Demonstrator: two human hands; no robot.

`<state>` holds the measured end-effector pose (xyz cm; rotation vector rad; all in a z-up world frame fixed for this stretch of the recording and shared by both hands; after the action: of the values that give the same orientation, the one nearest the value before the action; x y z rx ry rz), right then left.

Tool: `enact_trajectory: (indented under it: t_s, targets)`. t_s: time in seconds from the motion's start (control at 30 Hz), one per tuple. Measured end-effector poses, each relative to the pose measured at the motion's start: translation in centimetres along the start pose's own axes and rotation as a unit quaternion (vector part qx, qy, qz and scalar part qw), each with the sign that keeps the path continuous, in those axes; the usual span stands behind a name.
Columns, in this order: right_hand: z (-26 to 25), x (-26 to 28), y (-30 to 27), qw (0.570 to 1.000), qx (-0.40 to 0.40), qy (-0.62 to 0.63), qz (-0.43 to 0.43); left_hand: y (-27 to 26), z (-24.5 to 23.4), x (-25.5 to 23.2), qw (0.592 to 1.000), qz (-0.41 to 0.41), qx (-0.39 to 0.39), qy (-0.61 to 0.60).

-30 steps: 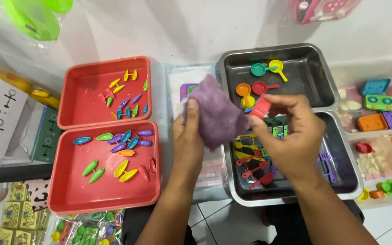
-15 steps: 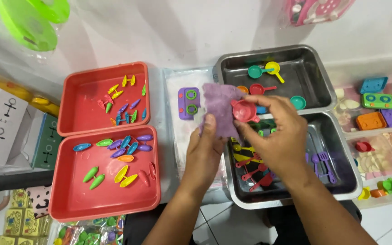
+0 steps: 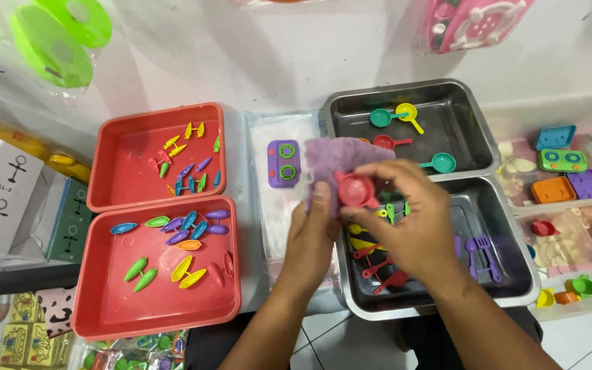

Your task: Wiping small plastic toy parts with a cloth and organizing them into trays.

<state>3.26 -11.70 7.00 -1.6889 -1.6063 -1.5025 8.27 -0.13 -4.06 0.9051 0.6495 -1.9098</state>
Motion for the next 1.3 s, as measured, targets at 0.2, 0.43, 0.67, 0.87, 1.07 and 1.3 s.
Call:
enact_trajectory:
  t_s: [0.2, 0.43, 0.67, 0.87, 1.07, 1.3]
  targets:
    - [-2.2, -1.2, 0.8, 0.996, -0.087, -0.031, 0.009, -1.1, 2.3, -1.3, 0.979, -0.017, 0.026, 0.199]
    - [-0.7, -0.6, -0.4, 0.998, -0.031, 0.017, 0.044, -0.2, 1.4, -1.1, 0.998, 0.000, 0.037, 0.047]
    - [-2.8, 0.0, 0.3, 0.996, -0.078, -0.027, -0.020, -0.7, 1.9, 0.3, 0.994, -0.035, 0.047, 0.090]
    - [-1.4, 1.7, -0.1, 0.994, 0.000, -0.046, -0.097, -0.2, 1.0, -1.1, 0.999, -0.031, 0.027, 0.016]
    - [-1.4, 0.1, 0.4, 0.996, 0.033, -0.045, -0.075, -0.7, 2.7, -2.0, 0.995, -0.044, 0.074, 0.041]
    - [-1.0, 0.6, 0.1, 0.995, 0.051, -0.017, -0.087, -0.8, 3.9, -3.4, 0.961, 0.015, 0.213, -0.175]
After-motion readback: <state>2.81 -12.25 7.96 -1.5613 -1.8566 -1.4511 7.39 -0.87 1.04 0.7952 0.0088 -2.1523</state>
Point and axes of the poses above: each hand's wrist, its own y-axis towards the middle knuckle, its own z-axis out of the palm, x = y × z, the point moved 9 cm from there along y, towards the middle knuckle, and after that the axes turned 5 degrees about y, right-handed, at the moved point
